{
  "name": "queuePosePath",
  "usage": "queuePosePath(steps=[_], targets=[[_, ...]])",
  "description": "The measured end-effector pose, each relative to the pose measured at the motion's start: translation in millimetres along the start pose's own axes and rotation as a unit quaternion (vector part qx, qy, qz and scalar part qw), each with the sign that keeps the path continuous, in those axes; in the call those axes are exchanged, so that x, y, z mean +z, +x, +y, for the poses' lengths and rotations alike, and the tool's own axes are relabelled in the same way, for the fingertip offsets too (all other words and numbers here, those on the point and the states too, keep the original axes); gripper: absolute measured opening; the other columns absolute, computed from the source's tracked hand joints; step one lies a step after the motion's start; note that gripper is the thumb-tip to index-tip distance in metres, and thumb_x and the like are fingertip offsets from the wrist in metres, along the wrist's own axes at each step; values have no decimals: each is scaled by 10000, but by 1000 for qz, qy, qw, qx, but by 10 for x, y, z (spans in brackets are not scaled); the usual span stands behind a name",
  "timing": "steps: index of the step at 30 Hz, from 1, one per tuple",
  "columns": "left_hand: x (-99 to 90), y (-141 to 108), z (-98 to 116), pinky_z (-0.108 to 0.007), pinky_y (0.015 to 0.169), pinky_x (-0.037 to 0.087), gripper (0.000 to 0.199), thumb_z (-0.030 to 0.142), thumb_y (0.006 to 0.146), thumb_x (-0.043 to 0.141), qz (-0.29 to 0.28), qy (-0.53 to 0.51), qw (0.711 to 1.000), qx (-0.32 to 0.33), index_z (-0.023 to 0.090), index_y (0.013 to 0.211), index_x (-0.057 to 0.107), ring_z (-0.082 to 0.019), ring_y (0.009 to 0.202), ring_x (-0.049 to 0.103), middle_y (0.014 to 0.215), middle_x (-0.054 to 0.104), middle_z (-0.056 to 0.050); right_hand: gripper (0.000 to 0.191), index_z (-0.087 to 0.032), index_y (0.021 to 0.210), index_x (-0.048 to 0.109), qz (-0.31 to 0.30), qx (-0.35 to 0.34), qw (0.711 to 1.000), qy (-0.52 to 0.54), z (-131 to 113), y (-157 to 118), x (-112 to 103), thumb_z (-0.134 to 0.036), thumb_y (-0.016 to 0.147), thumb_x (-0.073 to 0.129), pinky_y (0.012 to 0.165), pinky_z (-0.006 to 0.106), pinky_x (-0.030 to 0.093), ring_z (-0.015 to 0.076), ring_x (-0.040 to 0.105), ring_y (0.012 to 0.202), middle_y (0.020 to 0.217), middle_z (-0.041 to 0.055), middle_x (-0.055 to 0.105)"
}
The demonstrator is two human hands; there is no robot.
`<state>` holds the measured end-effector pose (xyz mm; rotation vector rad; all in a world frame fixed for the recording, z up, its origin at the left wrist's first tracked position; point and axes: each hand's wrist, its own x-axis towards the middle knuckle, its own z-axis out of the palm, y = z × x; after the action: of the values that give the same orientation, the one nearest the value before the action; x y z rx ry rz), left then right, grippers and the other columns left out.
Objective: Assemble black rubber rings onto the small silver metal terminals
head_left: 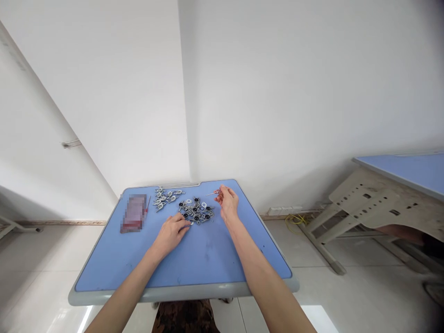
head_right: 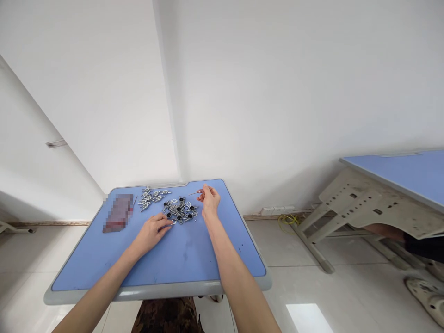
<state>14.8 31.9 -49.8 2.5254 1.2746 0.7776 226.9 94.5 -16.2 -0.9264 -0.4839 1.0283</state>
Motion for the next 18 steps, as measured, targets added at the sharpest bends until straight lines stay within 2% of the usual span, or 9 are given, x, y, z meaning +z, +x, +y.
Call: queuePosePath(steps=[2,5,7,10,14,18], targets=[[39,-28,4,-315,749,440,225,231,886,482,0,34,999,12,244,1001,676,-174,768,591,893,612,-56,227,-176,652,554,0,1,1000,-3,10,5,-7,-342,629,707,403,200,464,52,434,389,550,-29,616],[0,-59,20,-318,735,427,238,239,904,455,-9,52,998,43,236,988,678,-178,776,585,891,609,-64,227,-176,648,555,-2,5,1000,-6,16,13,-15,-346,627,705,403,208,466,57,435,392,551,-23,617],[-58,-76,39,-322,745,418,222,265,905,464,-24,43,997,57,230,922,682,-177,793,582,903,612,-60,223,-175,649,556,-3,7,1000,-8,13,14,-19,-342,631,702,411,206,467,55,435,396,557,-20,620],[-124,-89,63,-327,761,417,242,316,897,484,-28,5,999,35,211,776,665,-165,786,575,912,610,-52,212,-174,644,551,-5,10,1000,-13,0,7,-21,-334,643,690,422,201,466,50,432,401,572,-19,623],[-151,-77,70,-343,825,419,259,353,889,485,49,-54,997,-24,208,734,634,-168,804,572,881,608,-47,176,-180,656,559,-18,21,999,-20,-30,1,-27,-320,659,665,420,199,456,59,438,408,515,-44,561],[-190,-48,52,-294,729,438,248,326,877,498,132,-105,984,-56,192,699,607,-149,715,541,799,579,-38,133,-185,690,578,-36,39,998,-32,-70,15,-49,-309,685,625,424,205,458,78,454,425,460,-58,495]])
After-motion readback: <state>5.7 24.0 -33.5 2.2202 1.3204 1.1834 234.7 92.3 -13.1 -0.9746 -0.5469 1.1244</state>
